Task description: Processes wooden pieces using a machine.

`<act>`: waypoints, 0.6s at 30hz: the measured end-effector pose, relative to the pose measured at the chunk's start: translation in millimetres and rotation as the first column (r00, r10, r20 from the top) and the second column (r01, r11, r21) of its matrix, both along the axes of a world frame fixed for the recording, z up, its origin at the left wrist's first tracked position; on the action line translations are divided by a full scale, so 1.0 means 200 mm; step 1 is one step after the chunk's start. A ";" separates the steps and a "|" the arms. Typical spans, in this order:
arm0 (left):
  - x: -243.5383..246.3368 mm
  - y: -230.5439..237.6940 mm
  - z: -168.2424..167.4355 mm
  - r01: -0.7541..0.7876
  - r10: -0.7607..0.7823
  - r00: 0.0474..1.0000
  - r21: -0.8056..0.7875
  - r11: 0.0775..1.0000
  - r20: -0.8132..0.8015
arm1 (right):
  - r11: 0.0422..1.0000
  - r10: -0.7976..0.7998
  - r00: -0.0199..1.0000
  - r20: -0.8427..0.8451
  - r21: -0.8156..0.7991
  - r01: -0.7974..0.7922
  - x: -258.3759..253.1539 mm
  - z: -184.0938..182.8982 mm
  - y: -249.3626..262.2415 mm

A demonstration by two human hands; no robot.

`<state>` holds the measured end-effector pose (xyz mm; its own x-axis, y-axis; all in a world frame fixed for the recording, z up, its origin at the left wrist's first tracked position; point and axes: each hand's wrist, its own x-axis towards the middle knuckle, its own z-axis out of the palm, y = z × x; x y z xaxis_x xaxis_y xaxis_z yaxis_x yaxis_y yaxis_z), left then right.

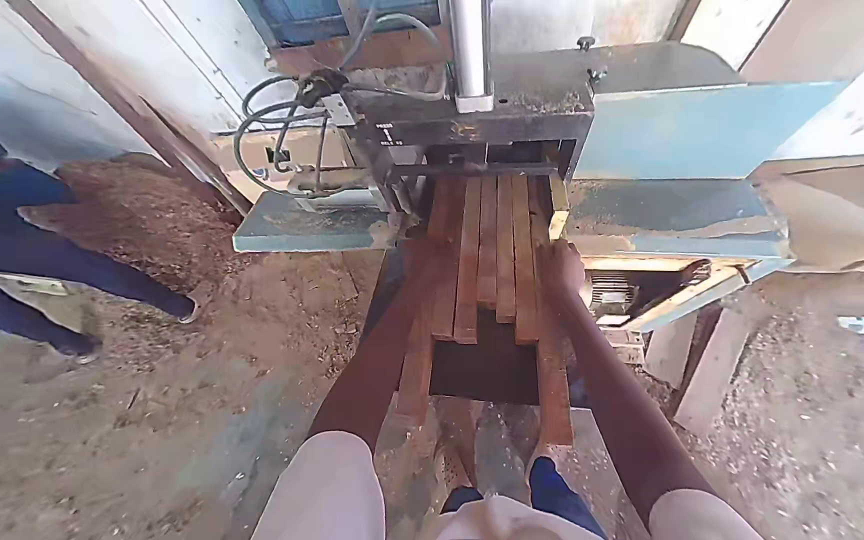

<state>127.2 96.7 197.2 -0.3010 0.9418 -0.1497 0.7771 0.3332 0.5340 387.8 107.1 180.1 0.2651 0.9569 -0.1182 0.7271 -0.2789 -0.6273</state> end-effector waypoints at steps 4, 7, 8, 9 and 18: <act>-0.10 -0.03 -0.01 0.090 -0.090 0.996 0.002 0.996 0.006 | 0.999 0.030 0.999 -0.018 -0.036 -0.031 -0.05 0.07 -0.08; -0.11 -0.05 0.00 0.202 -0.196 0.976 0.050 0.978 -0.099 | 0.968 0.188 0.971 0.145 0.138 -0.208 -0.14 0.17 -0.16; -0.10 -0.04 0.00 0.259 -0.249 0.959 0.069 0.963 -0.133 | 0.939 0.262 0.942 0.209 0.169 -0.299 -0.17 0.17 -0.14; -0.09 -0.04 -0.03 0.319 -0.302 0.937 0.082 0.944 -0.174 | 0.913 0.328 0.909 0.258 0.161 -0.375 -0.20 0.14 -0.11; -0.11 0.07 -0.17 0.516 -0.456 0.808 0.076 0.853 -0.373 | 0.873 0.400 0.801 0.445 0.081 -0.481 -0.33 -0.06 0.05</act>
